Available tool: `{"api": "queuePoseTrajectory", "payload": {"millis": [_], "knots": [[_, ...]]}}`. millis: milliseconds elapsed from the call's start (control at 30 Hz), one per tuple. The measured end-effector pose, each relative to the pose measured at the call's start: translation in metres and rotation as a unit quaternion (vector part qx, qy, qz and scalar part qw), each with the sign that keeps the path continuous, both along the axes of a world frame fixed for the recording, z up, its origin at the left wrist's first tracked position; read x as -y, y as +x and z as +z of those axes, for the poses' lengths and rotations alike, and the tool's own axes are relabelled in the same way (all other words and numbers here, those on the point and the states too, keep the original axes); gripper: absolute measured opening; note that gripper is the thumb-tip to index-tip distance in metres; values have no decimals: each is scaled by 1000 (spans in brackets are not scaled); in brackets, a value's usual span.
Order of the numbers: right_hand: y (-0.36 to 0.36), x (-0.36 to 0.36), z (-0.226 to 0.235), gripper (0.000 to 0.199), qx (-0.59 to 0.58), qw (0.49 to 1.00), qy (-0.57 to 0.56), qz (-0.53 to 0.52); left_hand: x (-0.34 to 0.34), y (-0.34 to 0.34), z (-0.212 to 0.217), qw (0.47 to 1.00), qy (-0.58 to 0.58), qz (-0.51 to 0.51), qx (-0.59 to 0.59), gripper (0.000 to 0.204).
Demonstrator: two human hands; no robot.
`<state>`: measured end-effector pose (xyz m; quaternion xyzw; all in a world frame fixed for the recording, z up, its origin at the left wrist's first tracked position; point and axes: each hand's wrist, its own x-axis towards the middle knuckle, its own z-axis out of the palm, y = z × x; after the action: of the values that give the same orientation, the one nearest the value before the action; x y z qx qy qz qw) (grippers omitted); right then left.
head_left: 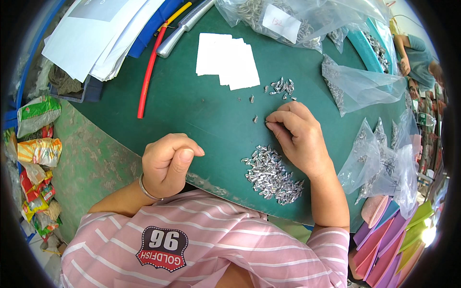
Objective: The person sorts through small metal parts on a table, wipes down a small container with a cloth, and then begins sliding metal rings onto separate metal components.
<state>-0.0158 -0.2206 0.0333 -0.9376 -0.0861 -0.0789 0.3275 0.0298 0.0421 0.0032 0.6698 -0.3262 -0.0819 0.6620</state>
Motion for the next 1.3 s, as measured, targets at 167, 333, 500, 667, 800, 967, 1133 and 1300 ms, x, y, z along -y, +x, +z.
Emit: {"api": "queuePoseTrajectory", "payload": {"millis": [167,333,500,667,800,967,1133,1300], "knots": [[-4,2,5,11,-30,996,82,-2,-4,-1,1,999,7,16,-34,19],[-5,2,10,10,-58,991,121,-2,-1,0,0,1000,-1,5,-14,26],[-7,4,9,10,-74,987,143,3,0,0,1,1000,-2,3,2,30],[-8,5,8,9,-81,985,152,8,-1,-1,-1,1000,-18,1,-17,20],[-9,-2,12,7,-104,973,205,12,6,1,3,995,39,-3,92,16],[-11,-49,23,12,-98,955,263,93,11,3,17,985,101,-54,127,26],[-20,-60,24,10,-94,956,265,86,11,2,13,983,92,-57,150,20],[-14,-44,25,17,-35,978,186,86,7,2,11,989,96,-29,110,14]]}}
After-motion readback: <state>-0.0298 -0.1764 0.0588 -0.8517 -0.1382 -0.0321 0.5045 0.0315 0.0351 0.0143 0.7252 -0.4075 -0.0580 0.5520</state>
